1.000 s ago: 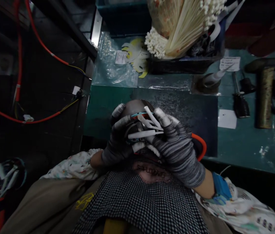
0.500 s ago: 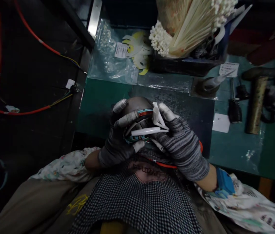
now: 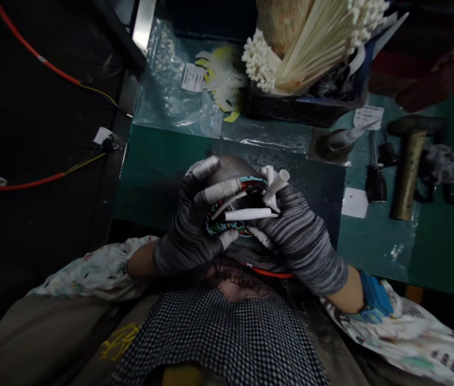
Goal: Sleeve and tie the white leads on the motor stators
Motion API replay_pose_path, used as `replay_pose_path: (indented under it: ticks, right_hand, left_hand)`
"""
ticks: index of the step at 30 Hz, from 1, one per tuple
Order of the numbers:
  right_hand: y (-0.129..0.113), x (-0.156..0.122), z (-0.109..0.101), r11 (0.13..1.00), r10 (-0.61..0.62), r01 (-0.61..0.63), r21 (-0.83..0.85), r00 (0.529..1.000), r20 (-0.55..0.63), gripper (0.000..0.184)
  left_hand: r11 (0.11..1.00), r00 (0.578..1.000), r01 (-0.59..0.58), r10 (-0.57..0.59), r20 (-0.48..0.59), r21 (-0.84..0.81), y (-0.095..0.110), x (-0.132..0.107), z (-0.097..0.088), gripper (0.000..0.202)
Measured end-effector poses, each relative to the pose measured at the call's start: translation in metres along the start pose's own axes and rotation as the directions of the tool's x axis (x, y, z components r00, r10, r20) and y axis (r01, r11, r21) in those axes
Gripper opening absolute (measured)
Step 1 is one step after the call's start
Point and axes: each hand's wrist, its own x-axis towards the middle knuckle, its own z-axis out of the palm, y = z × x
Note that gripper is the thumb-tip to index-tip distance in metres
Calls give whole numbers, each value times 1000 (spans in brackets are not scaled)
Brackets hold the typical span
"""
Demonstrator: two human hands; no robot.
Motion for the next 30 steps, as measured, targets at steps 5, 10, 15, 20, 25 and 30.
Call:
replay_pose_path:
  ticks: [5, 10, 15, 20, 25, 30]
  right_hand:
    - [0, -8, 3, 979, -153, 149, -140, 988, -24, 57]
    - [2, 13, -9, 967, -233, 243, -79, 966, 114, 42]
    - [20, 64, -7, 952, -287, 264, 155, 945, 158, 33]
    - [26, 85, 16, 928, -260, 242, 284, 965, 26, 31]
    - [28, 82, 22, 891, -318, 331, 311, 943, -94, 28]
    - [33, 104, -44, 952, -245, 286, 108, 925, -290, 22]
  left_hand:
    - [1000, 1000, -1, 1, 27, 5, 5, 3, -3, 66]
    - [993, 996, -35, 44, 79, -117, -18, 21, -12, 73]
    - [960, 924, 14, 94, 371, -280, -76, 60, -38, 89]
    - [994, 973, -88, 71, 218, 71, -74, 72, -58, 89]
    - [792, 876, -417, 219, 430, 446, -31, 58, -58, 13]
    - [653, 833, -491, 159, 530, 576, -6, 42, -49, 21]
